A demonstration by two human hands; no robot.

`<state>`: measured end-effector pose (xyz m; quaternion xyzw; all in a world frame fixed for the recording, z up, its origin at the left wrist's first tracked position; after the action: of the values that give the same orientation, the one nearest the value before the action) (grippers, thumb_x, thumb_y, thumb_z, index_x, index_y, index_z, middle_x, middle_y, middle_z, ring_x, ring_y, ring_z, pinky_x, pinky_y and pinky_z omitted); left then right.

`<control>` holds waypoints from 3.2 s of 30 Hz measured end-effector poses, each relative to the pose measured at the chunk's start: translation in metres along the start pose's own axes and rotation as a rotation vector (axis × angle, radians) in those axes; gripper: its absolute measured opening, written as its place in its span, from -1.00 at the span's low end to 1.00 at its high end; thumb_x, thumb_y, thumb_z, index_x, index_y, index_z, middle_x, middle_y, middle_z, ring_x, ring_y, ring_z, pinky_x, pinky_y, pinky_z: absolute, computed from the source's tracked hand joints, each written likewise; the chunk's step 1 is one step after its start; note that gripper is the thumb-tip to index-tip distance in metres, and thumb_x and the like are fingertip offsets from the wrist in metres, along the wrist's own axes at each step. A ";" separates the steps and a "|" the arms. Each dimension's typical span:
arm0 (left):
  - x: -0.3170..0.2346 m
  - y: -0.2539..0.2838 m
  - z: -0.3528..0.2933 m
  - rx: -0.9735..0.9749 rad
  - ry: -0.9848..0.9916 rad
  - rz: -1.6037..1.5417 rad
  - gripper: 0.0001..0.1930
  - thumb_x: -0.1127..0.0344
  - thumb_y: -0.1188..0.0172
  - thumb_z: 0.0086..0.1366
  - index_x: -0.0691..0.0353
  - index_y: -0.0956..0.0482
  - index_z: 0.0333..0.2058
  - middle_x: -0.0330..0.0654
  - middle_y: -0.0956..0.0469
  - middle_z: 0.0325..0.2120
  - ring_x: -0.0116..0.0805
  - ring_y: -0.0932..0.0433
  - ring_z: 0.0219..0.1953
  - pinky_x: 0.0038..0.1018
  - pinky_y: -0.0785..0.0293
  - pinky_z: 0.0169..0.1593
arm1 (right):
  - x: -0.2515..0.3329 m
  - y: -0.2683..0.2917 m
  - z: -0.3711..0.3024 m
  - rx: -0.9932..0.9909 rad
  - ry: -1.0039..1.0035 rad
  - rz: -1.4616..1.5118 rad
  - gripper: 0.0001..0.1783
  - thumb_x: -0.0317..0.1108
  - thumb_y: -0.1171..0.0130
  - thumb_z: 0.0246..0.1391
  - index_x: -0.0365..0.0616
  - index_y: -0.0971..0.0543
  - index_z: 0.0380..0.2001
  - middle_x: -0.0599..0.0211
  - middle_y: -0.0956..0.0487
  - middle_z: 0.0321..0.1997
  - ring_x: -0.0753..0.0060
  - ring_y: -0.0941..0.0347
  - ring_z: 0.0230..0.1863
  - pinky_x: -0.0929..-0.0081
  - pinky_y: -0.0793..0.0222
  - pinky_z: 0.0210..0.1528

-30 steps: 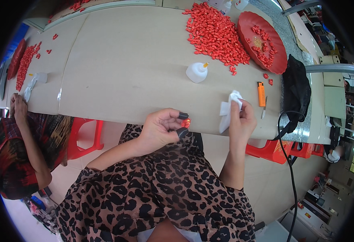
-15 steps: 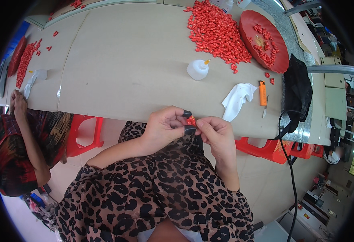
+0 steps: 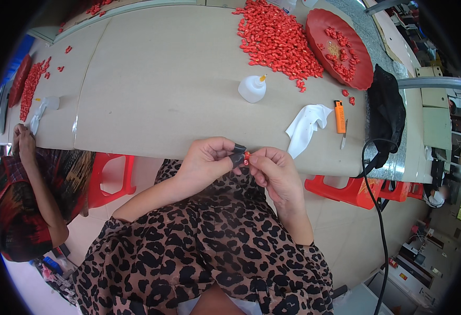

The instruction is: The person applies glue to small red toy parts using a glue dispenser, then assembles the components together by hand.

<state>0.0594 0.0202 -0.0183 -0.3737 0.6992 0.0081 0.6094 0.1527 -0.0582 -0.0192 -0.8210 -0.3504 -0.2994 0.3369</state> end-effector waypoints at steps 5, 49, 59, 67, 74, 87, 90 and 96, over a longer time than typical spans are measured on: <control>0.000 0.002 0.001 -0.030 0.020 -0.012 -0.91 0.53 0.00 0.09 0.37 -0.41 -0.39 -0.22 -0.48 -0.51 -0.60 -0.43 -0.53 -0.74 -0.36 -0.43 | 0.004 -0.003 -0.002 0.014 0.017 -0.008 -0.89 -0.42 -0.07 -0.11 -0.25 -0.44 -0.56 0.44 -0.43 -0.68 0.79 -0.21 -0.76 0.89 -0.08 -0.75; -0.014 0.006 -0.002 0.132 -0.141 0.190 -0.82 0.75 0.14 -0.04 0.40 -0.36 -0.47 -0.10 -0.35 -0.34 -0.41 -0.49 -0.38 -0.64 -0.45 -0.33 | 0.007 -0.016 -0.002 0.052 0.042 -0.187 -0.89 -0.47 -0.06 -0.09 -0.32 -0.45 -0.54 0.34 -0.48 -0.59 0.73 -0.35 -0.65 0.81 -0.30 -0.62; -0.014 0.006 -0.002 0.116 -0.178 0.188 -0.87 0.72 0.12 0.03 0.40 -0.35 -0.47 -0.07 -0.35 -0.30 -0.39 -0.49 -0.35 -0.63 -0.45 -0.27 | 0.010 -0.016 -0.005 0.059 0.102 -0.201 -0.89 -0.46 0.00 -0.04 -0.31 -0.45 -0.50 0.40 -0.47 -0.57 0.76 -0.34 -0.61 0.83 -0.28 -0.56; -0.016 0.004 -0.004 0.112 -0.209 0.174 -0.92 0.68 0.08 0.05 0.40 -0.34 -0.49 -0.07 -0.35 -0.29 -0.40 -0.48 -0.32 -0.63 -0.45 -0.24 | 0.012 -0.017 -0.010 0.046 0.138 -0.193 -0.87 -0.46 -0.01 -0.02 -0.33 -0.45 -0.42 0.31 -0.50 -0.48 0.73 -0.34 -0.57 0.81 -0.30 -0.52; -0.017 0.006 -0.005 0.121 -0.241 0.242 -0.91 0.70 0.07 0.03 0.38 -0.31 -0.52 -0.08 -0.35 -0.30 -0.41 -0.48 -0.32 -0.63 -0.45 -0.25 | 0.010 -0.018 -0.011 0.055 0.163 -0.198 -0.87 -0.46 0.00 -0.02 -0.32 -0.45 -0.41 0.30 -0.51 -0.47 0.74 -0.34 -0.56 0.81 -0.30 -0.50; -0.019 0.004 -0.008 0.169 -0.265 0.415 -0.92 0.69 0.02 0.01 0.39 -0.39 -0.53 -0.05 -0.34 -0.33 -0.36 -0.47 -0.35 -0.54 -0.46 -0.25 | 0.004 -0.017 -0.010 0.079 0.157 -0.281 -0.89 -0.47 0.00 -0.03 -0.31 -0.45 -0.43 0.31 -0.51 -0.45 0.76 -0.34 -0.53 0.83 -0.28 -0.49; -0.019 0.003 -0.008 0.163 -0.268 0.421 -0.91 0.70 0.03 0.00 0.39 -0.38 -0.53 -0.05 -0.34 -0.32 -0.36 -0.47 -0.35 -0.55 -0.46 -0.25 | 0.002 -0.017 -0.009 0.086 0.156 -0.282 -0.89 -0.47 0.00 -0.03 -0.31 -0.45 -0.43 0.31 -0.51 -0.45 0.76 -0.34 -0.53 0.83 -0.28 -0.49; -0.018 0.002 -0.007 0.155 -0.246 0.401 -0.90 0.71 0.05 0.00 0.40 -0.37 -0.53 -0.05 -0.34 -0.32 -0.35 -0.47 -0.34 -0.55 -0.46 -0.25 | 0.002 -0.016 -0.008 0.083 0.147 -0.289 -0.89 -0.47 -0.01 -0.03 -0.31 -0.45 -0.44 0.33 -0.51 -0.46 0.76 -0.34 -0.54 0.83 -0.27 -0.50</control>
<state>0.0521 0.0281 -0.0020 -0.1758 0.6786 0.1202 0.7030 0.1390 -0.0551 -0.0074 -0.7232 -0.4514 -0.3893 0.3488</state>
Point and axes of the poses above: each hand's wrist, its own z-axis towards the middle knuckle, its own y-axis out of the back of the hand, x = y × z, the point moved 7 cm from there along z, towards the middle knuckle
